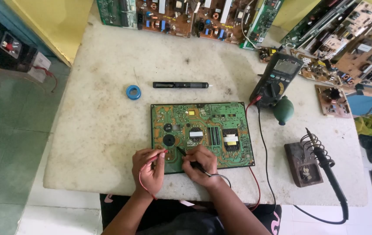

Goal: The person uses a multimeter to test various points on a green circuit board placed on a white workbench. They move the multimeter probes across different components and traces on the board while observing the readings on the multimeter display.

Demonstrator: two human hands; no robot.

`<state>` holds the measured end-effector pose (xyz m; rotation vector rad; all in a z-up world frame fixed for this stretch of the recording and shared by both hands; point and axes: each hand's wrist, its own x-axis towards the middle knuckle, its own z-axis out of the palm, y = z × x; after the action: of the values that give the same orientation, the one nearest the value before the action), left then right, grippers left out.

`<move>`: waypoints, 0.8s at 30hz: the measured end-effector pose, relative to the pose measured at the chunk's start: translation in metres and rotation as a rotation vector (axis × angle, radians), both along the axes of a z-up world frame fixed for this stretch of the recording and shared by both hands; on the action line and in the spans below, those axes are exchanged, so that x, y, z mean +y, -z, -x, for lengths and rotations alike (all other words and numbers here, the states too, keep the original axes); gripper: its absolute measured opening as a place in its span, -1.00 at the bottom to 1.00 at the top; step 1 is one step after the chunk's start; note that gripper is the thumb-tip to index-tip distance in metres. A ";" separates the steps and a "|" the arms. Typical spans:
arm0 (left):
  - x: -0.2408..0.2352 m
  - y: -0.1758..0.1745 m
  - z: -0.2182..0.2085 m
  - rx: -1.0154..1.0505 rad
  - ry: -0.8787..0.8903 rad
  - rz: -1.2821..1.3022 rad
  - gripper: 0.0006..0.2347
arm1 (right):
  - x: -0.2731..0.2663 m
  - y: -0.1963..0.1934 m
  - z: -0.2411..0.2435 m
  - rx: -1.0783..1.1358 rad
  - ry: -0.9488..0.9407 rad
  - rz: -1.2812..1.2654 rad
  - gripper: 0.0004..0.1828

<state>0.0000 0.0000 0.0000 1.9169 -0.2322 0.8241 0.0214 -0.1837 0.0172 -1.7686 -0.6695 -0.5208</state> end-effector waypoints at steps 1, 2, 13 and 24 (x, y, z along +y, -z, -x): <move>0.000 0.002 0.000 0.000 0.001 -0.001 -0.89 | 0.000 0.001 0.000 0.000 0.001 -0.001 -0.85; 0.001 0.004 0.000 0.003 -0.001 -0.004 -0.89 | -0.001 0.002 0.000 0.004 -0.001 0.003 -0.86; 0.000 0.002 0.007 -0.120 0.035 0.189 -0.81 | -0.024 0.003 0.015 -0.049 0.156 -0.437 -0.88; 0.072 0.002 -0.011 -0.059 -0.023 0.074 -0.84 | -0.157 -0.016 0.091 -0.076 0.595 0.313 -0.62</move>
<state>0.0113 0.0723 -0.0019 1.8310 -0.2128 0.8941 -0.0700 -0.3409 0.0330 -2.2614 -0.2694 -0.9257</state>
